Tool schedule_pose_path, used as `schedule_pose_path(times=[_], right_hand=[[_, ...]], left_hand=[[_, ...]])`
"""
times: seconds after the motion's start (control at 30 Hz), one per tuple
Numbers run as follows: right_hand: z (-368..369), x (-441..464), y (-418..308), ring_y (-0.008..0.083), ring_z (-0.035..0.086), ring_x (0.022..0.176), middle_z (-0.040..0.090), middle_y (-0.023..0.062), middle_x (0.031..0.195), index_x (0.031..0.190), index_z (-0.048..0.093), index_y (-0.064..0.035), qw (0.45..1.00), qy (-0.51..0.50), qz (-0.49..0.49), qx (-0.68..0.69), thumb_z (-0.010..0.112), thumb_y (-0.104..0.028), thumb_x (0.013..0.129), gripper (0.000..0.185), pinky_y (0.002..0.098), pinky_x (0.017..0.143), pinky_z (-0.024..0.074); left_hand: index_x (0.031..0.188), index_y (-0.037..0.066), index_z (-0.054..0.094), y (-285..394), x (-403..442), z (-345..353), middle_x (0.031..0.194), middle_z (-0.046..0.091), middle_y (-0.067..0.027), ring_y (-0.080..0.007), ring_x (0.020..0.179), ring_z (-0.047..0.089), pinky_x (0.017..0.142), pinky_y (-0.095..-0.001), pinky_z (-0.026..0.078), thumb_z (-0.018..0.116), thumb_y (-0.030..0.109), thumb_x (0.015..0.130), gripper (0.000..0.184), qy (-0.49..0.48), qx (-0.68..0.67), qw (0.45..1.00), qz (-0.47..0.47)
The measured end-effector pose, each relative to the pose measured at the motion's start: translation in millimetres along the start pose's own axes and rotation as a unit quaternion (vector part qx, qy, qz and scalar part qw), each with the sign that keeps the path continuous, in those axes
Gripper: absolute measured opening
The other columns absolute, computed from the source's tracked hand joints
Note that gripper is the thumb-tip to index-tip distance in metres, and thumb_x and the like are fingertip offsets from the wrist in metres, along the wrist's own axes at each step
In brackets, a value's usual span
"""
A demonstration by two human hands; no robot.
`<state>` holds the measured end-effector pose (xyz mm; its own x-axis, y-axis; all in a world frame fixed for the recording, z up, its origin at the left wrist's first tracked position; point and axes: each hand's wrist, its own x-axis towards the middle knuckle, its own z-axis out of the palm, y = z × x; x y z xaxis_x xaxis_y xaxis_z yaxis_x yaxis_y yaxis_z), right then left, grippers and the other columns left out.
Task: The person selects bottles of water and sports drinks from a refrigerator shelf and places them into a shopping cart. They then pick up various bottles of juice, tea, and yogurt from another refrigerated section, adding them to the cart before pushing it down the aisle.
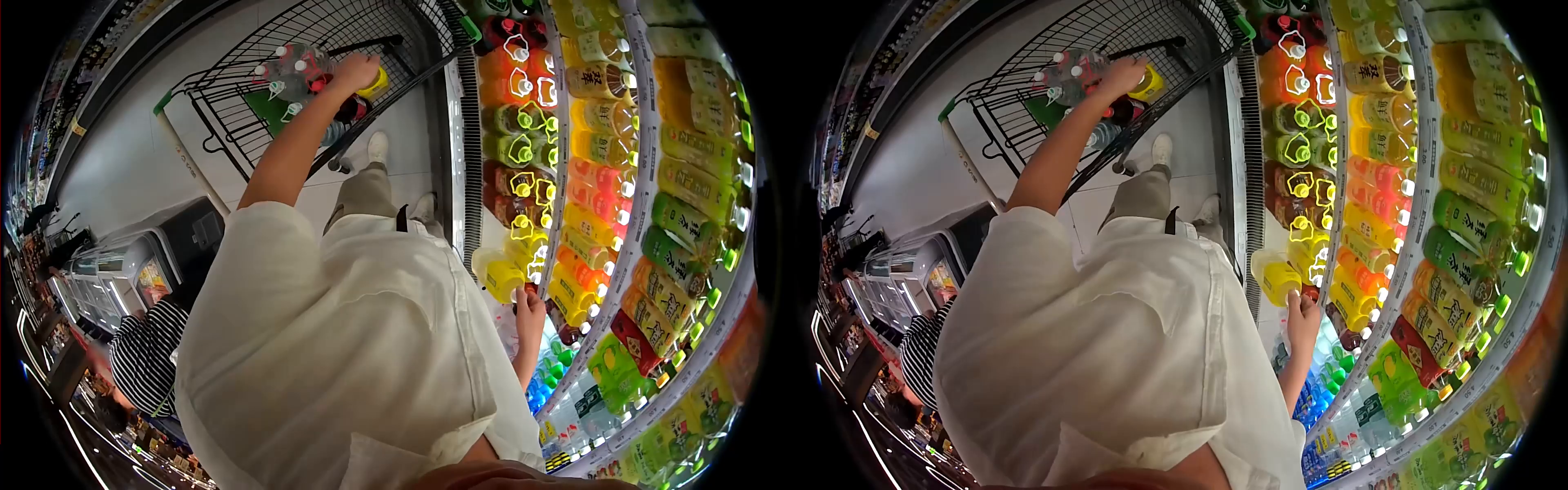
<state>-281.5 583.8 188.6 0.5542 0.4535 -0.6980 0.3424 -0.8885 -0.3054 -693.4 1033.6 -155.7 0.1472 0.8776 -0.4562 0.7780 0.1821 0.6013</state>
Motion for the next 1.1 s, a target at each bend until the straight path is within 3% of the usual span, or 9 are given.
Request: schedule_pose_path(times=[0.13,0.2,0.3,0.43,0.6,0.77,0.87,0.93,1.1], right_hand=[[-5.9,-41.0,-140.5,0.0049,0.046,0.075,0.056,-0.0048,0.079,0.09,0.066,0.0032,0.999,-0.026,0.011,-0.038,0.066,-0.027,0.11,0.035,0.027,0.065,0.0363],[-10.7,-47.3,-177.5,0.005,0.046,0.079,0.057,-0.0046,0.084,0.093,0.065,0.005,0.994,-0.06,-0.049,-0.075,0.066,-0.02,0.109,0.029,0.0267,0.067,0.0369],[-0.3,-55.7,-256.4,0.0053,0.045,0.077,0.054,-0.0051,0.08,0.091,0.062,0.0035,0.982,-0.071,-0.124,-0.121,0.068,-0.015,0.106,0.025,0.0268,0.065,0.0359],[38.2,-43.9,-361.0,0.0071,0.033,0.06,0.043,-0.0028,0.062,0.081,0.056,0.0015,0.953,-0.076,-0.27,-0.113,0.078,-0.02,0.099,0.035,0.0304,0.053,0.0256],[106.7,-11.8,-469.7,0.0084,0.038,0.053,0.047,0.0043,0.057,0.082,0.061,0.0031,0.873,-0.09,-0.393,-0.274,0.078,-0.017,0.099,0.032,0.0305,0.05,0.0308],[187.2,79.0,-526.1,0.0221,0.056,0.05,0.062,0.0135,0.062,0.091,0.071,0.0013,0.77,-0.116,-0.527,-0.341,0.076,-0.026,0.101,0.029,0.0363,0.053,0.0426],[255.1,129.8,-552.0,0.0391,0.069,0.067,0.069,0.02,0.073,0.087,0.072,0.0006,0.687,-0.162,-0.59,-0.391,0.07,-0.028,0.102,0.032,0.0476,0.063,0.0529],[303.8,171.3,-555.1,0.0431,0.072,0.078,0.072,0.0218,0.08,0.089,0.075,-0.0001,0.616,-0.189,-0.603,-0.469,0.067,-0.032,0.101,0.036,0.0531,0.073,0.0576],[399.3,243.4,-522.1,0.0416,0.075,0.089,0.076,0.0205,0.089,0.095,0.079,-0.0017,0.557,-0.236,-0.559,-0.568,0.067,-0.035,0.098,0.035,0.0516,0.085,0.061]], left_hand=[[0.109,-0.01,0.077,-50.5,1.0,59.1,0.118,0.072,-0.0361,-0.052,0.118,0.068,0.108,-0.0545,0.051,0.045,0.051,0.107,0.069,-0.022,-0.024,0.999,0.008],[0.109,-0.011,0.076,-58.9,-3.6,67.8,0.117,0.071,-0.0367,-0.0509,0.117,0.068,0.107,-0.0553,0.051,0.044,0.049,0.107,0.068,-0.053,-0.019,0.997,0.053],[0.101,-0.008,0.076,-36.5,-29.4,71.5,0.112,0.074,-0.0338,-0.0494,0.113,0.07,0.102,-0.055,0.054,0.045,0.046,0.105,0.062,-0.059,-0.087,0.995,-0.006],[0.104,-0.006,0.075,-33.9,-39.2,72.4,0.105,0.075,-0.0301,-0.0484,0.103,0.072,0.093,-0.0557,0.057,0.053,0.042,0.103,0.052,-0.013,-0.128,0.992,-0.015],[0.099,-0.004,0.075,-26.9,-53.0,79.8,0.095,0.077,-0.0258,-0.0437,0.091,0.076,0.083,-0.0548,0.061,0.057,0.04,0.104,0.048,-0.01,-0.128,0.991,-0.043],[0.09,-0.001,0.072,-14.4,-86.7,71.0,0.081,0.074,-0.0194,-0.0391,0.075,0.075,0.071,-0.0515,0.062,0.056,0.038,0.107,0.045,0.078,-0.131,0.988,0.007],[0.093,0.001,0.069,-12.1,-88.0,68.6,0.074,0.071,-0.02,-0.0414,0.072,0.073,0.068,-0.0533,0.059,0.059,0.041,0.107,0.043,0.105,-0.136,0.985,0.022],[0.094,0.003,0.069,-13.4,-87.7,67.3,0.075,0.072,-0.0178,-0.0389,0.071,0.074,0.066,-0.0505,0.06,0.059,0.047,0.108,0.047,0.093,-0.105,0.989,0.041],[0.095,0.004,0.071,-12.0,-91.8,66.8,0.077,0.073,-0.0158,-0.0365,0.072,0.076,0.065,-0.0486,0.06,0.059,0.053,0.107,0.052,0.084,-0.109,0.99,0.038]])
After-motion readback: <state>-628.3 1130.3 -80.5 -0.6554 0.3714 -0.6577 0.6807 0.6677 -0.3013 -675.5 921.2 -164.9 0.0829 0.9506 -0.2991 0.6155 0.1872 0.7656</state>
